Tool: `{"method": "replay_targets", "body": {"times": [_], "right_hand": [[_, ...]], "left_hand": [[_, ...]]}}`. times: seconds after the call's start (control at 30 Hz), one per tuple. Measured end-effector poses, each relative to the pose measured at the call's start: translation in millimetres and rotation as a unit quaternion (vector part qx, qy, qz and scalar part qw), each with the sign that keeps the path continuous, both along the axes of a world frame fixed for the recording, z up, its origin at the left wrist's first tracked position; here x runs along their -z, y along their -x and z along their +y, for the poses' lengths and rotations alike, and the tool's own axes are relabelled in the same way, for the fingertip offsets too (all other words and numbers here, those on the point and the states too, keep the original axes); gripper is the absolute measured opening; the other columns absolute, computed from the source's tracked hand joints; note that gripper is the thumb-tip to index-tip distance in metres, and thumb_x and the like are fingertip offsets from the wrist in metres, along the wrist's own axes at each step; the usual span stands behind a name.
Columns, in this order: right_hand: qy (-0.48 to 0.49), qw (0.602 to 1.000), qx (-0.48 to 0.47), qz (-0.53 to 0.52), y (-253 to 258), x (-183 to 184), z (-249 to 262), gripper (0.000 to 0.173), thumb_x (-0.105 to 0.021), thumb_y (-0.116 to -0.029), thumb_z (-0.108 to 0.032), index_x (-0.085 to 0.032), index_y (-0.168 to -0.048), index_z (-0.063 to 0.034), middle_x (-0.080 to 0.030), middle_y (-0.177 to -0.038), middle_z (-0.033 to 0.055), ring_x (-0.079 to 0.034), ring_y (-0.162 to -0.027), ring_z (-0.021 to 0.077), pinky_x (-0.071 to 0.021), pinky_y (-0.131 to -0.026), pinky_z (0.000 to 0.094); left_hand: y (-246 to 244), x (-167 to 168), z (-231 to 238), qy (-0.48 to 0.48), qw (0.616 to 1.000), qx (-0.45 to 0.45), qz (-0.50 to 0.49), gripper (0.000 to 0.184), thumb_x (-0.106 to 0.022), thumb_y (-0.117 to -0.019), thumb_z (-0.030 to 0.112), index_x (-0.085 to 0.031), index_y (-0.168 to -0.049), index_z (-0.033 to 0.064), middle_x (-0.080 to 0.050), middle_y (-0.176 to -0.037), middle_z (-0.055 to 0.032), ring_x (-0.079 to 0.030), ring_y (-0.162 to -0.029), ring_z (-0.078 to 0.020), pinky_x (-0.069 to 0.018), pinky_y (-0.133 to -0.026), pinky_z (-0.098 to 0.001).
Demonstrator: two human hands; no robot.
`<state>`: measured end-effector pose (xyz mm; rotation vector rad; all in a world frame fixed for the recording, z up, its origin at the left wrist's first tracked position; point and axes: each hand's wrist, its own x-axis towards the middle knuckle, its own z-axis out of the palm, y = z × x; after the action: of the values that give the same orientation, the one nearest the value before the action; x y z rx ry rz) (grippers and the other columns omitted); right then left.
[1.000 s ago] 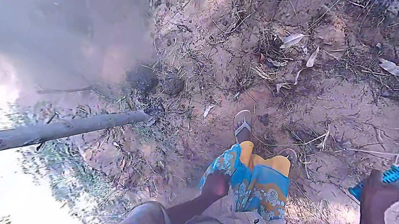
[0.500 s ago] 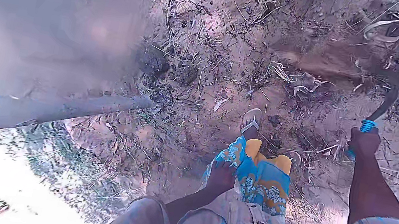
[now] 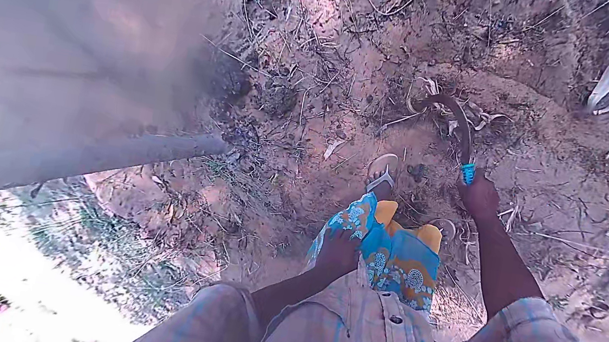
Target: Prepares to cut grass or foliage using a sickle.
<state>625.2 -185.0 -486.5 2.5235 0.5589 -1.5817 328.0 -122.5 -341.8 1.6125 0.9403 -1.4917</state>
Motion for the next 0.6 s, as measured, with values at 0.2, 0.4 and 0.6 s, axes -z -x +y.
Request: {"method": "replay_targets", "body": {"times": [0.2,0.4,0.6], "right_hand": [[0.104,0.928,0.272,-0.233,-119.5,-59.5,-165.4,0.062,-0.061,-0.1009,-0.027,-0.043,-0.148,0.0083,-0.054,-0.144,0.0306,-0.052,-0.137,0.0392,-0.0401,-0.114,0.0505],[-0.002,0.994,0.047,-0.102,-26.8,-77.6,-56.7,0.054,-0.06,-0.1041,-0.03,-0.046,-0.144,0.0046,-0.066,-0.115,0.0344,-0.065,-0.11,0.0504,-0.0481,-0.094,0.0642],[0.048,0.999,-0.005,-0.019,-27.3,-17.0,-27.8,0.05,-0.061,-0.1032,-0.028,-0.048,-0.141,0.0014,-0.063,-0.121,0.0356,-0.061,-0.116,0.0537,-0.0465,-0.092,0.0695]], "left_hand": [[0.6,3.9,-2.3,0.015,1.0,-0.01,-0.011,0.04,-0.047,-0.1076,0.03,-0.06,-0.141,0.0117,-0.043,-0.161,-0.0136,-0.034,-0.152,-0.0331,-0.0144,-0.124,-0.0617],[-0.2,2.9,-3.0,0.009,1.0,0.002,-0.016,0.04,-0.046,-0.1077,0.029,-0.06,-0.141,0.0107,-0.044,-0.16,-0.0137,-0.035,-0.151,-0.0337,-0.0149,-0.124,-0.0616],[3.3,2.1,0.0,0.001,1.0,0.009,-0.01,0.041,-0.046,-0.108,0.03,-0.06,-0.142,0.0113,-0.044,-0.16,-0.0133,-0.035,-0.151,-0.0334,-0.0151,-0.124,-0.0619]]}}
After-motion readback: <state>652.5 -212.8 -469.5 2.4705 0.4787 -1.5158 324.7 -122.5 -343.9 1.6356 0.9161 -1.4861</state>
